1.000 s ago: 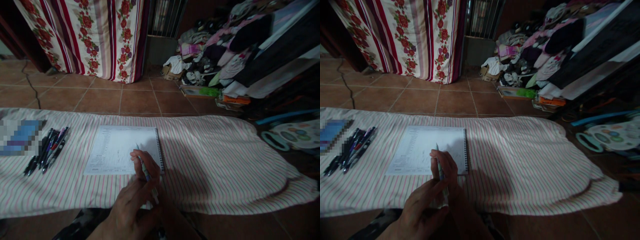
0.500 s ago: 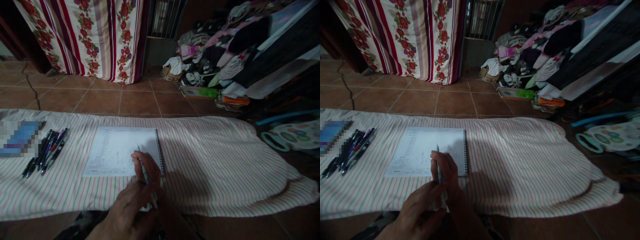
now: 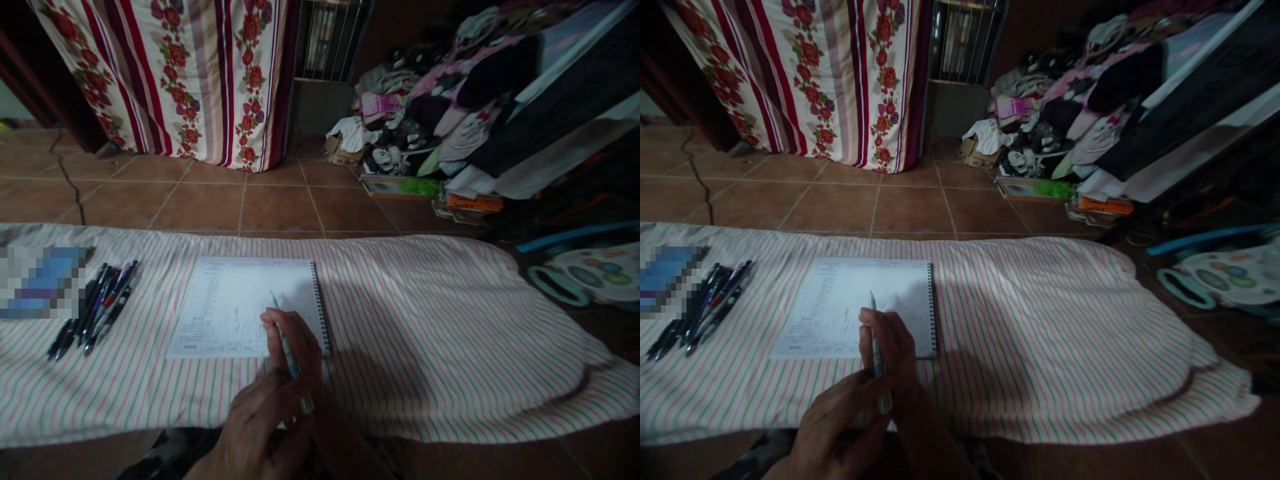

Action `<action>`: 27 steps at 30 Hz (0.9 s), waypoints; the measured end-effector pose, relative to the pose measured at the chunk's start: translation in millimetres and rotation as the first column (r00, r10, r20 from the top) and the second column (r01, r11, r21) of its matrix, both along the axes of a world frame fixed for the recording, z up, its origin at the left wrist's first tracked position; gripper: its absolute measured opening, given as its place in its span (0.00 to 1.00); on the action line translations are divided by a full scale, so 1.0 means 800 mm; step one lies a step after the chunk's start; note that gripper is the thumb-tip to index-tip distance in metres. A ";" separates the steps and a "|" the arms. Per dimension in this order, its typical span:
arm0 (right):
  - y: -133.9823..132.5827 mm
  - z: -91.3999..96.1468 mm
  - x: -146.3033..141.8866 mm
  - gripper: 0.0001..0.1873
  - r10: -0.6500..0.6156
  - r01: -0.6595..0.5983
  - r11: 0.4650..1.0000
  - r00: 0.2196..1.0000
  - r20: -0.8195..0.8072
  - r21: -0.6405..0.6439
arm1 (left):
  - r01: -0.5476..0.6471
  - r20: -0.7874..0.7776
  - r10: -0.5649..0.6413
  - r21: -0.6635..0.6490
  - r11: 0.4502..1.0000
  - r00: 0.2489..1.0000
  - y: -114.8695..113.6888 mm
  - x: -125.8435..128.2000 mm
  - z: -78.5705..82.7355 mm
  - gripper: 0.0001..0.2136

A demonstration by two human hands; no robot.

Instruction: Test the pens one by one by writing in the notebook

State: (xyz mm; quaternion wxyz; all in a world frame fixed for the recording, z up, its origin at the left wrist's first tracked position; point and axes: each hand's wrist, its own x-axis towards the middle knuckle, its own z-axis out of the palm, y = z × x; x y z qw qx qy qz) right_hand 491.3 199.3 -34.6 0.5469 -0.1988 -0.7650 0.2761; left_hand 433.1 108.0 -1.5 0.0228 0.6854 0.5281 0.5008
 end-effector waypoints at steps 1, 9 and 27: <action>0.001 0.000 -0.001 0.16 -0.004 0.004 1.000 1.000 0.011 0.000 | -0.007 0.004 0.007 0.003 1.000 1.000 0.001 0.000 0.001 0.12; 0.008 -0.006 -0.005 0.15 -0.047 0.046 0.997 0.999 0.013 0.067 | -0.010 0.009 0.010 0.061 0.998 1.000 0.007 0.001 0.000 0.11; 0.006 -0.007 -0.001 0.13 -0.042 0.041 0.999 0.998 -0.040 -0.034 | 0.020 -0.029 -0.020 0.004 1.000 0.999 0.004 0.001 -0.003 0.15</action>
